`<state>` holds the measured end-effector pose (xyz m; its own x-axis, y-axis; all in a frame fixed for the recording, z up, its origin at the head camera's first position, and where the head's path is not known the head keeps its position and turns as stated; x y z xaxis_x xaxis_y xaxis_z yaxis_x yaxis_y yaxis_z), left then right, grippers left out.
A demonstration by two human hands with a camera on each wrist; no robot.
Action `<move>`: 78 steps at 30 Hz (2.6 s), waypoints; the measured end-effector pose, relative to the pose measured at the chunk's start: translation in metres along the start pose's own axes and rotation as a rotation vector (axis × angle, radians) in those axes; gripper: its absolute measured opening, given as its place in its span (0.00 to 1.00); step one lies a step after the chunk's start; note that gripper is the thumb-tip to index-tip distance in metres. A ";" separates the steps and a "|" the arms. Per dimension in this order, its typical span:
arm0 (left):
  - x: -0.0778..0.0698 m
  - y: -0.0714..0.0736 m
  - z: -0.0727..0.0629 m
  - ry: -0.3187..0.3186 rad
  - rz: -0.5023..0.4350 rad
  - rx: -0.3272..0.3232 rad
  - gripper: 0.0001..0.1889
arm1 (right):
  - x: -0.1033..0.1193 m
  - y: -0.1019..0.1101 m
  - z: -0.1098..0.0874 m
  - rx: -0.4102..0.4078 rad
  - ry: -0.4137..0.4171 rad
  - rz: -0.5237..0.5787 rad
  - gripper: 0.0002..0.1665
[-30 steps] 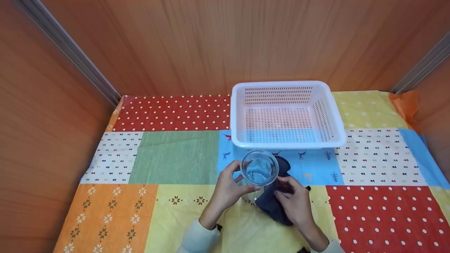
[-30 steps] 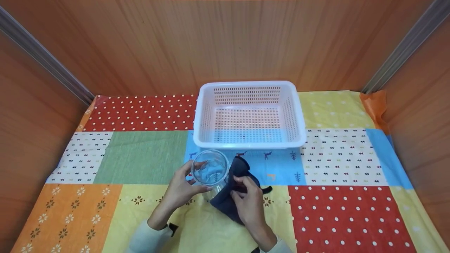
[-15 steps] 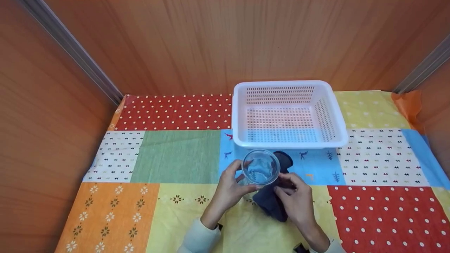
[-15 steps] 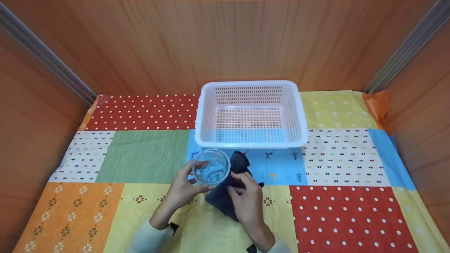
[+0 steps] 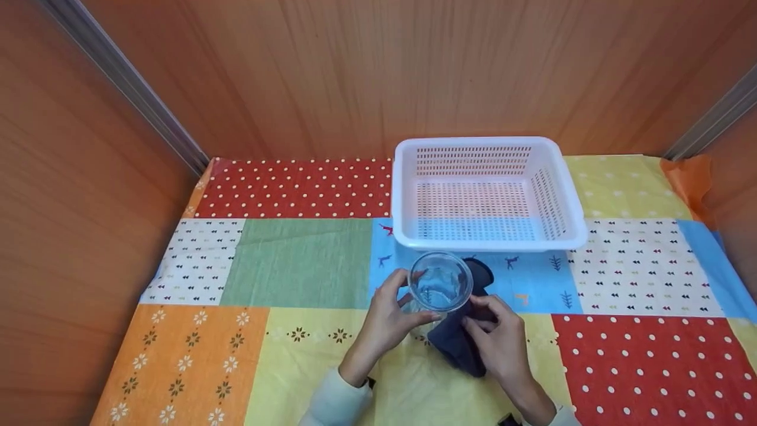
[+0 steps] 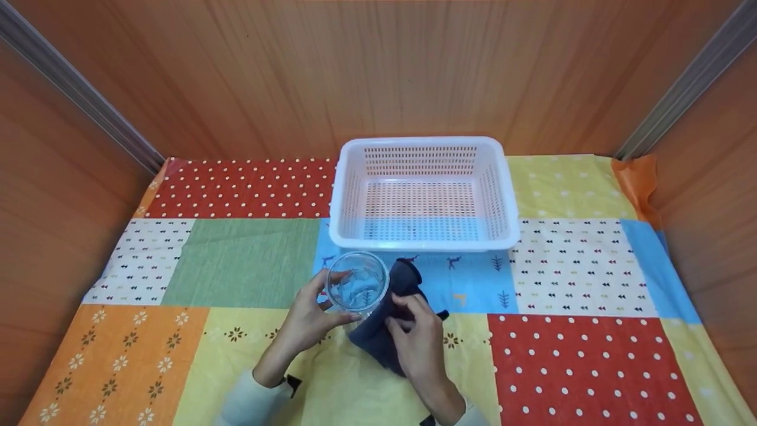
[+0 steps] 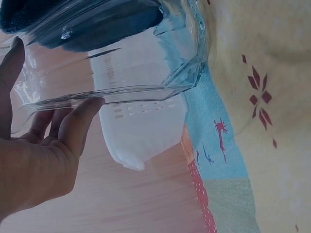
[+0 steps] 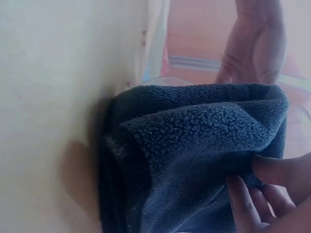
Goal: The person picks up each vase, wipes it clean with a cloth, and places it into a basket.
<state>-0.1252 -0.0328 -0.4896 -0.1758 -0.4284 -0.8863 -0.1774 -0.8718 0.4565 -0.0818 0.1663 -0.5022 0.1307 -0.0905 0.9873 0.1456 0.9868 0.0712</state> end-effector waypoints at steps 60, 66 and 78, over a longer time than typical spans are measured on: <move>0.000 -0.001 0.000 -0.007 0.057 -0.024 0.29 | 0.017 0.000 0.008 0.025 0.102 0.010 0.20; 0.001 -0.001 -0.001 -0.008 0.054 -0.024 0.29 | 0.007 0.001 0.007 0.026 0.082 -0.011 0.20; 0.000 -0.002 -0.002 -0.008 0.020 -0.022 0.32 | -0.023 0.003 0.003 0.053 -0.059 -0.072 0.19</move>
<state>-0.1231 -0.0314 -0.4909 -0.1870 -0.4437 -0.8765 -0.1523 -0.8683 0.4720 -0.0874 0.1714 -0.5243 0.0640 -0.1549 0.9859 0.1001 0.9839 0.1481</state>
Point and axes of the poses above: each hand's wrist, its own z-axis towards the middle knuckle, its own y-axis out of the back of the hand, x = y × z, the point moved 5 cm from there along z, towards the middle knuckle, and after that the axes turned 14 degrees about z, right-handed, at the moved point
